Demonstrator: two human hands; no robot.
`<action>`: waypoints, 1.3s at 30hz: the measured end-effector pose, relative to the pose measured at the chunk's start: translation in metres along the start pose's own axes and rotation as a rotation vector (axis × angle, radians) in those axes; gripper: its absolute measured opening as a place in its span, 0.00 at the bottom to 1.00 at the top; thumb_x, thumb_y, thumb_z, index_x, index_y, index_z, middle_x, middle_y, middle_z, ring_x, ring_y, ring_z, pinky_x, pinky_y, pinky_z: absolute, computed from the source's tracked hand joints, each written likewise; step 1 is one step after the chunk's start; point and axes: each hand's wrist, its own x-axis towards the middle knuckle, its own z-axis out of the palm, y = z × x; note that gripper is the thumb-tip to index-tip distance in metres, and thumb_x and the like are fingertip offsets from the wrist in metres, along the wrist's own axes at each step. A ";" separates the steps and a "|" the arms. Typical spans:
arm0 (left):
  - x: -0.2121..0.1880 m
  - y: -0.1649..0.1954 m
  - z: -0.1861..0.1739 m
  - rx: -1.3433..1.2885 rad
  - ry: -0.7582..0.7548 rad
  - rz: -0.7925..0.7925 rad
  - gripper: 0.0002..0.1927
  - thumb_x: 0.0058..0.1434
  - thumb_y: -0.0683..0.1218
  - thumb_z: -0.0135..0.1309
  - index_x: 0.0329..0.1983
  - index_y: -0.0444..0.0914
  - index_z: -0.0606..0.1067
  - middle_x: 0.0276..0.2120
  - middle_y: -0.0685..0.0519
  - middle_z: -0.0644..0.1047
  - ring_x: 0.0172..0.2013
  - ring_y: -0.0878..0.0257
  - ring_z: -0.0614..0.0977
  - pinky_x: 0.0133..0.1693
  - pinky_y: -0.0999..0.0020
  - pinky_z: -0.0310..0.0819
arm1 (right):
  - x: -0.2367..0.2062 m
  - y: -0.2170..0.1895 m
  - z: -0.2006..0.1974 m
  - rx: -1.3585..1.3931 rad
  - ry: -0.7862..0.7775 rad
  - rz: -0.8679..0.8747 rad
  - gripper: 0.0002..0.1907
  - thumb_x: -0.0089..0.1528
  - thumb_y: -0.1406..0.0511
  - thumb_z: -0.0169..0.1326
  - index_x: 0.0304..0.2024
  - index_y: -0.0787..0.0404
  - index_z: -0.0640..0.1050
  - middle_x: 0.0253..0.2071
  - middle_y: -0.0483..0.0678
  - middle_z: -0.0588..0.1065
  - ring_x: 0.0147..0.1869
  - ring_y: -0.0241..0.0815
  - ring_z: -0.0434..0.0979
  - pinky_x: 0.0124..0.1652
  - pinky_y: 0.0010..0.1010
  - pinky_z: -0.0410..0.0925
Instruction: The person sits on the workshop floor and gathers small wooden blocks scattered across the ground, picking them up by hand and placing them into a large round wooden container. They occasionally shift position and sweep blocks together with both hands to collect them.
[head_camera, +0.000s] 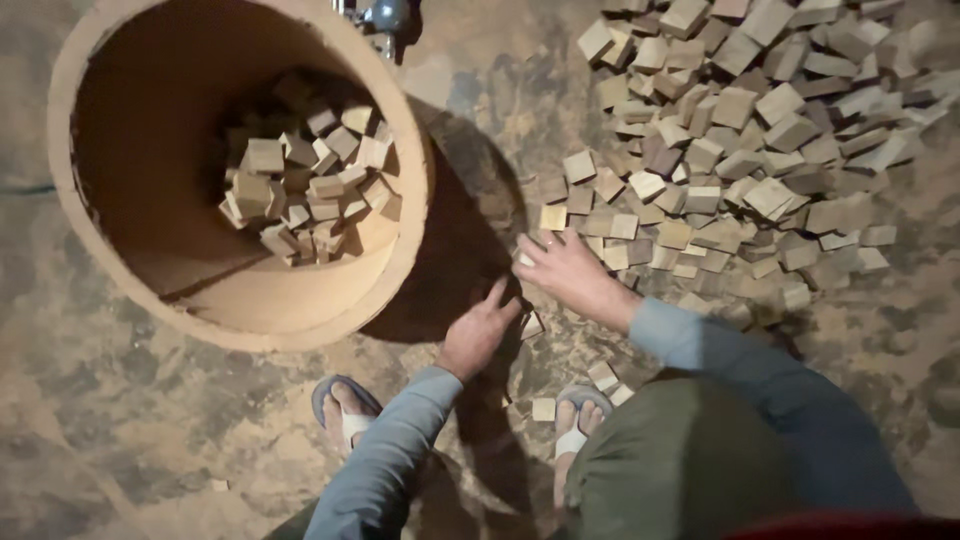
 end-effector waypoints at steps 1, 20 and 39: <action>0.001 0.000 -0.001 -0.034 0.013 -0.007 0.23 0.57 0.36 0.50 0.58 0.42 0.71 0.67 0.35 0.65 0.43 0.45 0.83 0.41 0.55 0.80 | 0.001 0.003 -0.002 -0.004 -0.015 -0.007 0.19 0.58 0.63 0.55 0.52 0.51 0.75 0.64 0.52 0.69 0.63 0.55 0.69 0.48 0.48 0.66; 0.009 0.057 0.009 0.187 0.081 0.057 0.23 0.57 0.42 0.54 0.58 0.48 0.73 0.59 0.42 0.69 0.55 0.42 0.72 0.43 0.50 0.78 | -0.043 0.020 0.011 0.074 -0.015 0.209 0.32 0.52 0.65 0.61 0.60 0.48 0.72 0.71 0.53 0.61 0.71 0.58 0.58 0.60 0.58 0.56; 0.012 0.083 -0.093 -0.367 0.229 -0.159 0.32 0.41 0.43 0.68 0.53 0.43 0.77 0.50 0.44 0.72 0.48 0.47 0.79 0.47 0.57 0.77 | -0.054 0.033 0.024 -0.007 -0.123 -0.073 0.24 0.55 0.62 0.57 0.55 0.55 0.76 0.68 0.56 0.62 0.65 0.56 0.67 0.56 0.57 0.65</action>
